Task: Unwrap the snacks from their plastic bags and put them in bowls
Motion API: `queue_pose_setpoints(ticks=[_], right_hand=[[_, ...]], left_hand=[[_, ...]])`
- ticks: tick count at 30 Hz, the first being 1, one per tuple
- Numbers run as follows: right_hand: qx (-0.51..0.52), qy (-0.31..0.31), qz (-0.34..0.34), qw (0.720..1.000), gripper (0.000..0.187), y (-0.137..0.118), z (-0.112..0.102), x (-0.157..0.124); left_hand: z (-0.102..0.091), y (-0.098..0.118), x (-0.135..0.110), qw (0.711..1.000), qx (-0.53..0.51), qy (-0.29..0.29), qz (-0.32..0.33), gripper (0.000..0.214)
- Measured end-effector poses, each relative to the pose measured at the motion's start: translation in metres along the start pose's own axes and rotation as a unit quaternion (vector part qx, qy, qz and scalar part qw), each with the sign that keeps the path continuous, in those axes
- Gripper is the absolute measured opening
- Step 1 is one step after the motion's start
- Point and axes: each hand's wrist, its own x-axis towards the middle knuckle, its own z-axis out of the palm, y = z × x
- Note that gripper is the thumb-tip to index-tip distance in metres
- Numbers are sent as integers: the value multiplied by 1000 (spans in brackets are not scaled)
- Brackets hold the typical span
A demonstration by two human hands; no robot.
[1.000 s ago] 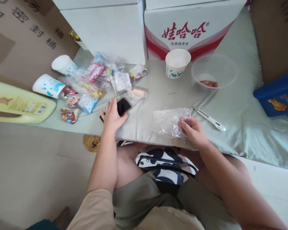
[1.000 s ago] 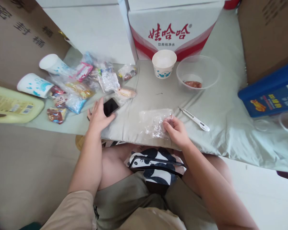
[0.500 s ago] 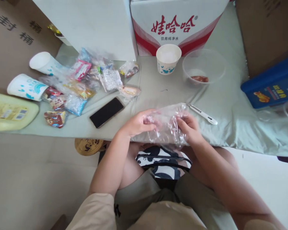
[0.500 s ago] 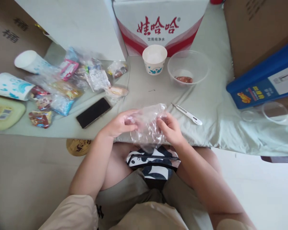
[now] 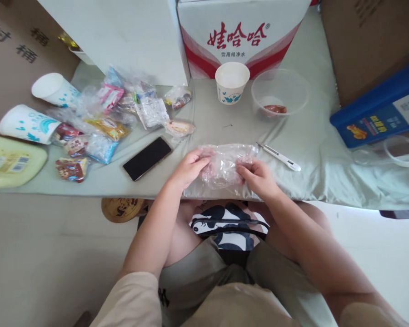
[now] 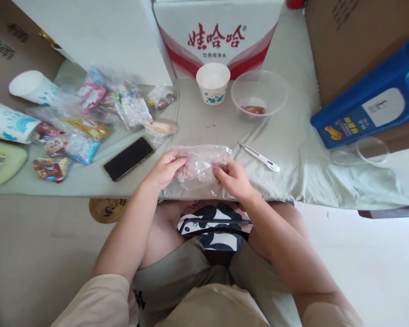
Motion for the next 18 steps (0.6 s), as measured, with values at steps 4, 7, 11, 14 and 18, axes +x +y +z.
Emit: queue_pose_setpoints(ticks=[4, 7, 11, 14, 18], right_hand=[[106, 50, -54, 992, 22, 1, -3, -4], [134, 54, -95, 985, 28, -1, -10, -10], [26, 89, -113, 989, 39, 1, -15, -10], [9, 103, -81, 991, 28, 4, -13, -5], [93, 143, -61, 983, 46, 5, -8, 2]], left_hand=[[-2, 2, -3, 997, -24, -78, 14, 31], [-2, 7, -4, 992, -74, -89, 44, 23], [-1, 11, 2, 991, -23, -98, 90, 33], [1, 9, 7, 982, 107, -61, 140, 23], [5, 4, 10, 962, 198, 11, 190, 31]])
